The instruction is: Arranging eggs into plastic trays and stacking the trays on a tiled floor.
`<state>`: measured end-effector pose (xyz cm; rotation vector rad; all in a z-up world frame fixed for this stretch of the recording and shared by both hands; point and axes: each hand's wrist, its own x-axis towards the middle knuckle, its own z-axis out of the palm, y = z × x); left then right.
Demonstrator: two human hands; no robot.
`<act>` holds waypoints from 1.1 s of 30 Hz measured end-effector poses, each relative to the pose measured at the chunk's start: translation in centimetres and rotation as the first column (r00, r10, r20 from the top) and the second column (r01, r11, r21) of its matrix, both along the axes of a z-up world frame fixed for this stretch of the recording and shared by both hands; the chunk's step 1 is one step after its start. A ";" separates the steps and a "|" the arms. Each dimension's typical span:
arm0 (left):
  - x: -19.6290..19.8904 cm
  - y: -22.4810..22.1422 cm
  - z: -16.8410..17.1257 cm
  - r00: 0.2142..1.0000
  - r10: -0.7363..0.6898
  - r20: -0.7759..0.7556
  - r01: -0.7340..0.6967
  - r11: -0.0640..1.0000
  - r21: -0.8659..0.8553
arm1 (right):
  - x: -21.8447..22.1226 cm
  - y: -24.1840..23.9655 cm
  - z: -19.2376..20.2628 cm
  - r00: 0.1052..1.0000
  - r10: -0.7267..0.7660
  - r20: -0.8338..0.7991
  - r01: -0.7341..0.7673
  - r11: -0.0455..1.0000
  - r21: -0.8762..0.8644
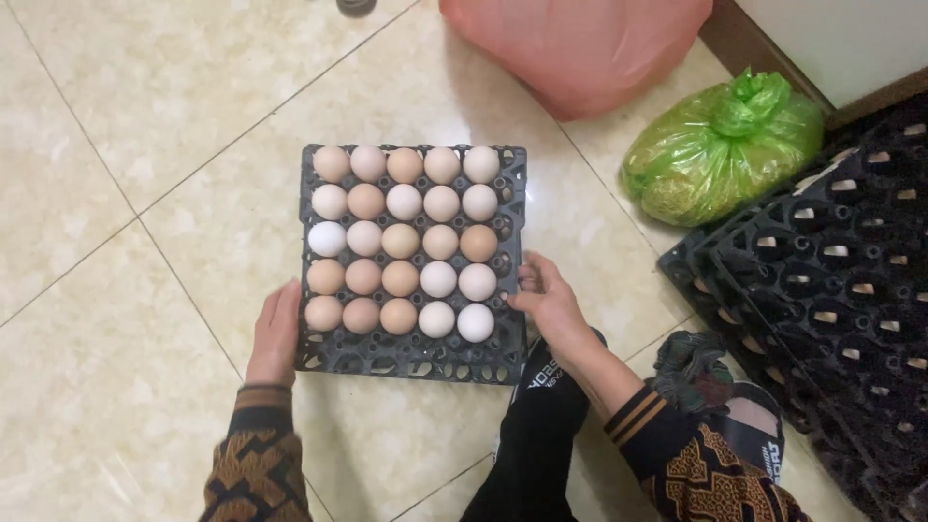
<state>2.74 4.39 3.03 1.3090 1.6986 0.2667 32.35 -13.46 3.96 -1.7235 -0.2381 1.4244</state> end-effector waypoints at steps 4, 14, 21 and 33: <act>4.8 2.4 2.0 0.995 -0.038 0.090 0.037 0.999 0.012 | 0.4 1.3 -0.6 1.000 -0.007 -0.022 0.007 1.000 -0.001; 4.8 3.8 -2.3 0.927 0.268 0.264 -0.303 0.947 0.104 | 0.4 0.9 -1.8 0.998 -0.035 0.051 0.032 0.998 0.057; 2.8 1.9 -1.3 0.835 0.384 0.395 -0.445 0.892 0.074 | 0.6 1.4 -0.6 0.995 0.011 0.094 -0.024 0.990 0.136; 3.2 2.0 -2.5 0.810 0.400 0.430 -0.443 0.897 -0.001 | 1.2 1.0 -2.8 0.986 -0.008 0.166 -0.005 0.997 0.073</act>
